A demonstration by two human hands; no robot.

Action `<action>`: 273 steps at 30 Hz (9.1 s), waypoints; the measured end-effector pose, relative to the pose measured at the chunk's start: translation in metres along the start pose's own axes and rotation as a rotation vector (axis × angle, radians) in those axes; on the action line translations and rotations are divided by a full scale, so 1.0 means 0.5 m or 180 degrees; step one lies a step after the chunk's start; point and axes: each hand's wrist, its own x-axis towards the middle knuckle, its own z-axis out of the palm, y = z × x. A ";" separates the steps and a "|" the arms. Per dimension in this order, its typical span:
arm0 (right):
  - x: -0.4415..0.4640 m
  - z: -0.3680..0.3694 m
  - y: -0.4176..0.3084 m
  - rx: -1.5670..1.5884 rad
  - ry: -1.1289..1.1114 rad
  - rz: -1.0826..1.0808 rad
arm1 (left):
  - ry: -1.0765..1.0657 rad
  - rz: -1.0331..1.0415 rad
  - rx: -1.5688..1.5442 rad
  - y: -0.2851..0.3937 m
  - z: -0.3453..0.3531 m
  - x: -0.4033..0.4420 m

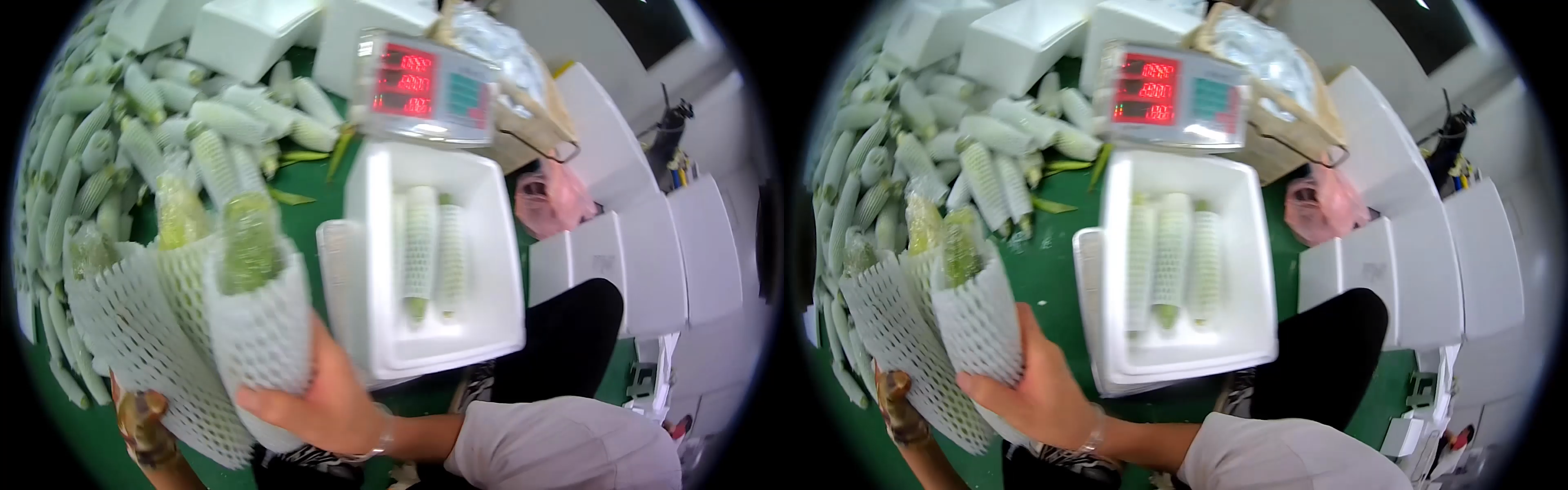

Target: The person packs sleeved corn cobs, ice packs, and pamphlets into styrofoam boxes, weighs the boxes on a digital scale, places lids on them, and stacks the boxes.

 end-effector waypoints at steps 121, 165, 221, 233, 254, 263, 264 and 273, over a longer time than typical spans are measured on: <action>-0.024 -0.581 -0.181 -0.5935 -0.4068 0.0054 | -0.3115 0.2441 0.3803 -0.123 0.533 -0.091; -0.093 -0.191 -0.154 0.0399 -0.0189 -0.0160 | 0.1043 0.0492 0.1660 -0.136 -0.303 -0.032; 0.689 -1.338 -0.533 -0.6455 0.0304 0.0852 | -0.0173 0.0927 0.2670 -0.243 0.493 0.017; 0.489 -1.103 -0.598 -0.0628 0.1421 -0.2865 | -0.0658 0.1777 0.3350 -0.152 0.571 0.011; 0.003 -0.489 -0.125 -0.5010 -0.1271 -0.1846 | 0.1182 0.1487 0.0812 -0.383 0.364 0.027; -0.279 -0.456 -0.045 -0.4730 -0.0916 -0.1447 | 0.0370 -0.0422 -0.0041 -0.394 0.416 -0.190; -0.258 -0.469 -0.013 -0.4879 -0.0721 -0.1723 | 0.0117 -0.0913 -0.0629 -0.383 0.436 -0.226; -0.231 -0.425 -0.271 -0.4956 -0.1542 -0.1532 | -0.0671 -0.1233 -0.1315 -0.391 0.448 -0.410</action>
